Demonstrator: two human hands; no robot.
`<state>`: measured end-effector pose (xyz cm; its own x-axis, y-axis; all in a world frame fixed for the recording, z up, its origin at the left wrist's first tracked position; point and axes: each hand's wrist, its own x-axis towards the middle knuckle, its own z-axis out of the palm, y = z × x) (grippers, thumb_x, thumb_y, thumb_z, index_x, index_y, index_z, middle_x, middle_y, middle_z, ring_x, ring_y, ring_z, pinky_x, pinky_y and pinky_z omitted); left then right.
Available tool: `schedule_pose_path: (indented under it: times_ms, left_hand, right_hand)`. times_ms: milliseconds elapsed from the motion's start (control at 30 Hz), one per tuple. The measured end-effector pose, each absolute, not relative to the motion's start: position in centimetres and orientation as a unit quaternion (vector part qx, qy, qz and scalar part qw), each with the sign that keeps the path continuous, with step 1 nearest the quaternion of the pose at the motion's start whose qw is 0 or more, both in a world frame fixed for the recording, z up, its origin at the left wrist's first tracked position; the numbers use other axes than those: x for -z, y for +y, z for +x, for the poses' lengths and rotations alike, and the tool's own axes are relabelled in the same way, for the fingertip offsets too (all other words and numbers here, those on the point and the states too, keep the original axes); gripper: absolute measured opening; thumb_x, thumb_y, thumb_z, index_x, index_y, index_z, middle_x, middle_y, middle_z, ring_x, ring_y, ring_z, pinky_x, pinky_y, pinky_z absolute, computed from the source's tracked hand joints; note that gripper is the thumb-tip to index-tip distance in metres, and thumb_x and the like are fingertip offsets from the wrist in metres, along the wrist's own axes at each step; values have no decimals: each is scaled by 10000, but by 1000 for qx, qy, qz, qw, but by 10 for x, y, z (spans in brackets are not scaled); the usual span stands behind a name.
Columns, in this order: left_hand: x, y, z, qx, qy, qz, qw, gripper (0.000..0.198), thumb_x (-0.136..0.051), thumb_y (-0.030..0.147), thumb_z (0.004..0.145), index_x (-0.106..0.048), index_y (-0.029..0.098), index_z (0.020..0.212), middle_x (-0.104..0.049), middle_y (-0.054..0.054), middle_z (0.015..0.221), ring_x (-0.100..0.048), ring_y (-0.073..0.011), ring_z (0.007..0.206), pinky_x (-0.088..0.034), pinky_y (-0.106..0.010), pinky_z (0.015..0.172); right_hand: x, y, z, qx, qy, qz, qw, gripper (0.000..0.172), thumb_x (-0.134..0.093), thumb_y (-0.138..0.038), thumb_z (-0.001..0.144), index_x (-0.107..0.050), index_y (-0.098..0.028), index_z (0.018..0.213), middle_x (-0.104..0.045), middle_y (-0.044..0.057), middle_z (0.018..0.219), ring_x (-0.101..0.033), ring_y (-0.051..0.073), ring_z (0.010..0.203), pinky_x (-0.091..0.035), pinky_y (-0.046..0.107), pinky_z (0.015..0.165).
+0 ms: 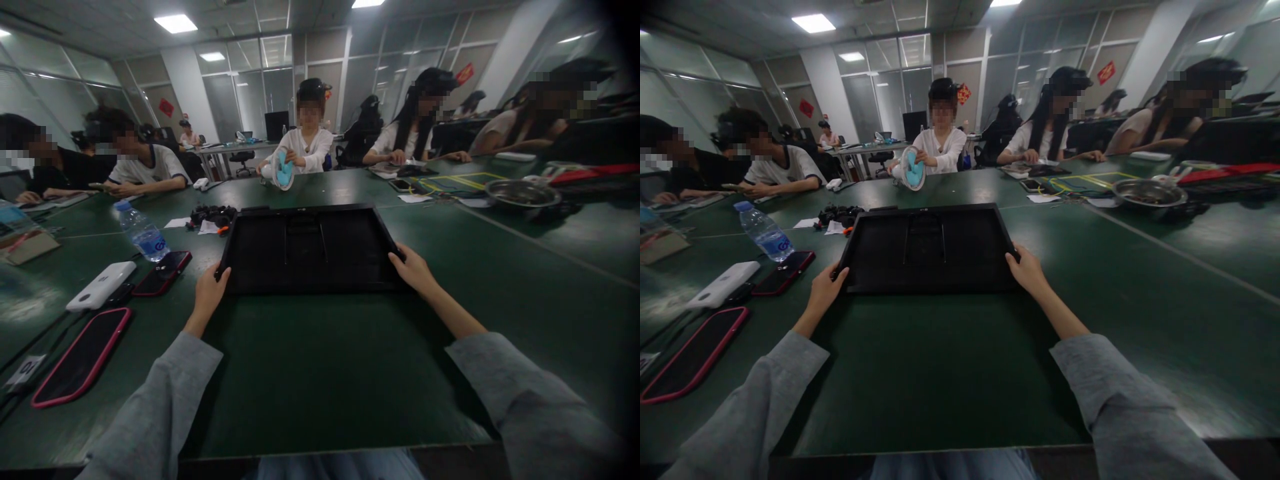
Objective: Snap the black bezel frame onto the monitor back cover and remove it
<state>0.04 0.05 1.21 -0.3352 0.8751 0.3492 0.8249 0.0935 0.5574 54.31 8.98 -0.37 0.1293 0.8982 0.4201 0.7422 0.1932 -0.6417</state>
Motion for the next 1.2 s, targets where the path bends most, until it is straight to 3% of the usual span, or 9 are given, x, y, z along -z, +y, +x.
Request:
schedule_pose_path:
  times_ms: [167,367,667,767,900,967,1067,1200]
  left_hand:
    - [-12,5,-3,-363,746,553,73,456,-620,402,916,-705,127,1270,-771,-140,1107,-727,-257,939,-548,-365,874]
    - [-19,-6,15,-324,760,559,70,560,-512,585,955,-735,127,1186,-762,-112,926,-709,-262,866,-520,-350,816]
    - [-20,-3,17,-331,763,549,77,581,-482,643,959,-744,157,1141,-771,-137,1049,-708,-294,977,-518,-380,885]
    - [-17,-1,11,-329,758,557,78,547,-443,596,985,-740,164,1139,-770,-145,1092,-707,-310,1020,-523,-405,914]
    - [-14,1,1,-312,778,543,47,504,-467,466,985,-669,124,1296,-733,-194,1215,-678,-354,1131,-510,-460,972]
    - [-14,3,-2,-319,785,528,57,508,-458,456,986,-663,114,1301,-723,-202,1233,-674,-357,1139,-510,-462,973]
    - [-13,4,-5,-333,784,519,71,507,-442,495,988,-683,134,1250,-734,-190,1198,-679,-353,1115,-515,-460,962]
    - [-9,5,-7,-350,779,516,69,503,-427,513,983,-691,144,1200,-736,-180,1179,-683,-332,1087,-519,-443,958]
  right_hand:
    - [3,95,555,-70,-667,-640,375,548,-508,-365,917,-610,-167,1417,-724,140,1268,-678,336,1171,-499,523,1055]
    - [-2,93,574,-66,-655,-676,330,559,-477,-354,938,-581,-133,1441,-723,173,1244,-681,348,1156,-506,513,1022]
    - [-6,85,560,-57,-635,-694,336,524,-466,-361,948,-567,-155,1420,-749,167,1113,-708,347,1048,-522,512,963]
    - [-15,78,568,-133,-633,-675,356,470,-558,-366,890,-638,-160,1304,-762,132,1004,-727,313,950,-559,479,916]
    - [-27,61,575,-364,-657,-600,274,449,-678,-468,827,-681,-191,1181,-748,75,816,-706,260,700,-607,407,666]
    - [-28,57,567,-416,-632,-576,310,492,-702,-455,816,-654,-201,1235,-761,71,858,-723,258,735,-619,403,676]
    - [-26,62,545,-431,-535,-567,455,666,-693,-366,814,-509,-238,1441,-779,58,942,-753,265,825,-635,447,773]
    - [-19,72,525,-436,-477,-563,516,770,-674,-282,776,-453,-252,1514,-785,46,952,-759,264,804,-644,457,773]
